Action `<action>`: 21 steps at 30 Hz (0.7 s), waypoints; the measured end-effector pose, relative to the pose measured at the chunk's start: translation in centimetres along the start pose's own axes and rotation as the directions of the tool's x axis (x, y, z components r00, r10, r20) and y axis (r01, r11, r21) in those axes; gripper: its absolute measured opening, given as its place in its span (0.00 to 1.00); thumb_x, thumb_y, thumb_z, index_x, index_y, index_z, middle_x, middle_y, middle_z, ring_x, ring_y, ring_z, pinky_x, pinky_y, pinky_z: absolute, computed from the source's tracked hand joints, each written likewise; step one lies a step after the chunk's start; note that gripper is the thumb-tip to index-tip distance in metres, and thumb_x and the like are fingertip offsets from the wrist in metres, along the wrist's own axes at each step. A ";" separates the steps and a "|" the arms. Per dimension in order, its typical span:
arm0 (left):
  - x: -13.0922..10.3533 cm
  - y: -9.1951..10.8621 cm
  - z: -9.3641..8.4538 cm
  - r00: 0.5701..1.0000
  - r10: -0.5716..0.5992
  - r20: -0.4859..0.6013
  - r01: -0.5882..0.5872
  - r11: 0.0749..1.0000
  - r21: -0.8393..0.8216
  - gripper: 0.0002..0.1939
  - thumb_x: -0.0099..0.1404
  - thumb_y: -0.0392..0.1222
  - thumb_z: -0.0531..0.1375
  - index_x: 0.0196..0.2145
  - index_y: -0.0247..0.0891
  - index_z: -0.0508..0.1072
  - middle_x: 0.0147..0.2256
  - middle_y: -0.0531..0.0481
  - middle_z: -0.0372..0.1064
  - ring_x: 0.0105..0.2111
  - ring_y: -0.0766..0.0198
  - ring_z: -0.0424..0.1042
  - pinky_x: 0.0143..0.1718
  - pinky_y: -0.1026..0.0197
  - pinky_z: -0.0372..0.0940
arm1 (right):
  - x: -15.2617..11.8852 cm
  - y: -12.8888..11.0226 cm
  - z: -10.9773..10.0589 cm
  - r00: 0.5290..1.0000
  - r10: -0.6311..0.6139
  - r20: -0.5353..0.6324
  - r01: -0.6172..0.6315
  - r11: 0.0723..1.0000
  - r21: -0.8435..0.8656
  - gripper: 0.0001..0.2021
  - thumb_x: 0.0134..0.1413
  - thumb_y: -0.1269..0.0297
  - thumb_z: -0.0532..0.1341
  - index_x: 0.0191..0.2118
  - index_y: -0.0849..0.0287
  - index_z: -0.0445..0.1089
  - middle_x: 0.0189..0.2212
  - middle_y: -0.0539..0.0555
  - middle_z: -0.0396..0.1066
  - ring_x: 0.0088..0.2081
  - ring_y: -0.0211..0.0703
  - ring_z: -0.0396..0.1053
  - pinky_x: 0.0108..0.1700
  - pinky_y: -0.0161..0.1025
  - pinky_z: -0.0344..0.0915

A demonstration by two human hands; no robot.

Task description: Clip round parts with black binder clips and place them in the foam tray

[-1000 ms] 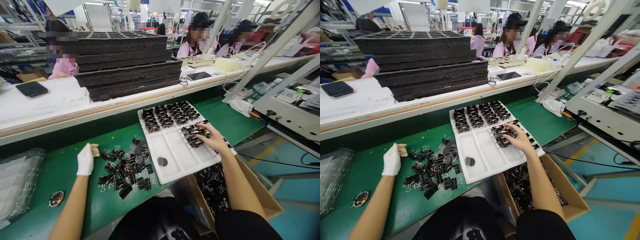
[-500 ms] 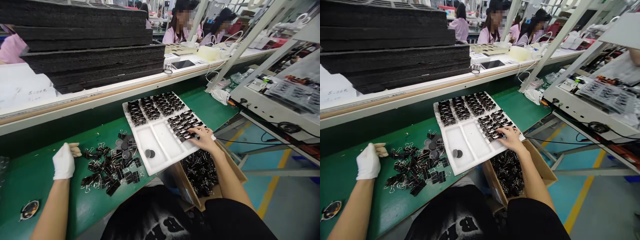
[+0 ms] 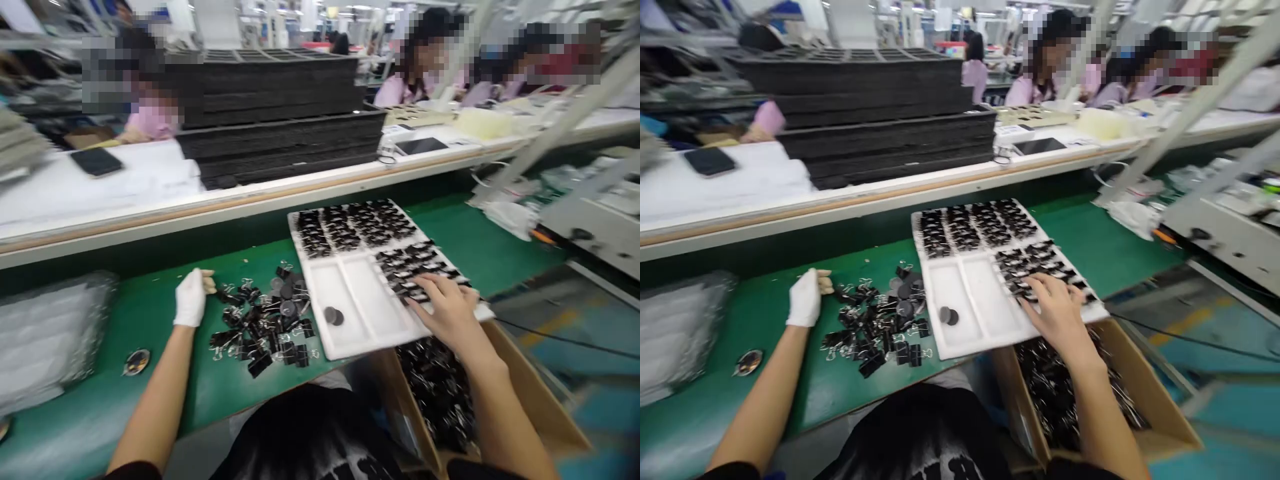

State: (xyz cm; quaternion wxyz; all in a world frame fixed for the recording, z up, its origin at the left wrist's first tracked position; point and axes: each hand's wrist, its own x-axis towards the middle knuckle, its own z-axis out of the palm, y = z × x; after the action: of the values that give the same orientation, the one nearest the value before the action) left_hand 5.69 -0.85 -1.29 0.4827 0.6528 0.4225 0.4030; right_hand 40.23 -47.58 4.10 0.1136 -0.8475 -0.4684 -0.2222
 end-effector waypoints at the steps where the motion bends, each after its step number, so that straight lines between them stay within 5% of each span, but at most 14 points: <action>1: -0.1 -0.1 0.0 1.000 0.019 -0.008 -0.019 1.000 0.008 0.30 0.70 0.66 0.52 0.39 0.33 0.76 0.26 0.50 0.71 0.23 0.66 0.71 0.28 0.61 0.68 | 0.7 -1.8 0.2 0.998 -0.054 -0.037 0.056 0.997 0.056 0.13 0.69 0.60 0.57 0.55 0.54 0.69 0.54 0.61 0.75 0.53 0.57 0.72 0.55 0.53 0.53; 3: -0.3 -0.3 0.1 0.997 0.066 -0.036 -0.065 0.997 0.037 0.32 0.70 0.68 0.51 0.42 0.34 0.75 0.30 0.47 0.74 0.27 0.63 0.75 0.32 0.58 0.70 | 2.3 -5.6 1.1 0.979 -0.202 -0.034 0.205 0.954 0.217 0.13 0.71 0.58 0.57 0.55 0.53 0.70 0.52 0.59 0.76 0.54 0.55 0.73 0.56 0.52 0.55; 6: -1.0 -0.5 -0.3 0.989 0.142 -0.033 -0.138 0.987 0.086 0.34 0.72 0.68 0.47 0.49 0.35 0.74 0.41 0.39 0.79 0.40 0.58 0.80 0.45 0.53 0.73 | 4.3 -10.5 3.0 0.878 -0.439 0.192 0.313 0.830 0.462 0.19 0.67 0.54 0.59 0.60 0.50 0.68 0.55 0.59 0.75 0.54 0.57 0.74 0.54 0.52 0.63; 10: -4.8 0.1 -1.9 0.975 0.218 0.031 -0.220 0.964 0.150 0.31 0.76 0.63 0.45 0.56 0.36 0.72 0.52 0.35 0.76 0.52 0.55 0.77 0.56 0.48 0.70 | 5.5 -12.7 5.3 0.679 -0.493 0.544 0.092 0.792 0.603 0.28 0.59 0.53 0.62 0.64 0.50 0.66 0.54 0.62 0.76 0.49 0.58 0.77 0.49 0.51 0.72; 13: -8.9 1.4 -5.0 0.956 0.285 0.073 -0.294 0.924 0.246 0.23 0.74 0.56 0.53 0.57 0.41 0.74 0.59 0.40 0.73 0.62 0.53 0.69 0.67 0.45 0.60 | 5.8 -12.2 5.9 0.626 -0.507 0.592 -0.002 0.758 0.652 0.25 0.52 0.57 0.63 0.57 0.49 0.70 0.49 0.60 0.78 0.49 0.58 0.77 0.51 0.49 0.73; 16: -11.9 2.2 -9.6 0.910 0.404 0.094 -0.360 0.656 0.664 0.21 0.73 0.50 0.57 0.59 0.42 0.73 0.60 0.39 0.70 0.64 0.48 0.66 0.67 0.42 0.57 | 6.2 -11.6 5.4 0.597 -0.549 0.585 0.020 0.739 0.673 0.17 0.49 0.61 0.64 0.47 0.50 0.75 0.45 0.58 0.78 0.47 0.56 0.77 0.51 0.46 0.73; 21: -14.4 0.3 -16.4 0.978 0.204 0.045 -0.111 0.323 0.940 0.36 0.64 0.59 0.64 0.64 0.39 0.69 0.62 0.32 0.66 0.61 0.37 0.67 0.58 0.38 0.64 | 7.8 -11.2 4.4 0.568 -0.557 0.606 0.047 0.757 0.651 0.10 0.52 0.60 0.63 0.41 0.50 0.77 0.40 0.56 0.78 0.39 0.52 0.77 0.44 0.43 0.74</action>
State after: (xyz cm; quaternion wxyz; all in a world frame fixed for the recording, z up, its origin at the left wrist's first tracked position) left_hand -14.17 -9.71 0.78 -0.0386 0.8317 0.5307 0.1582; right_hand 35.54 -34.03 3.80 0.1062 -0.6832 -0.6589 0.2965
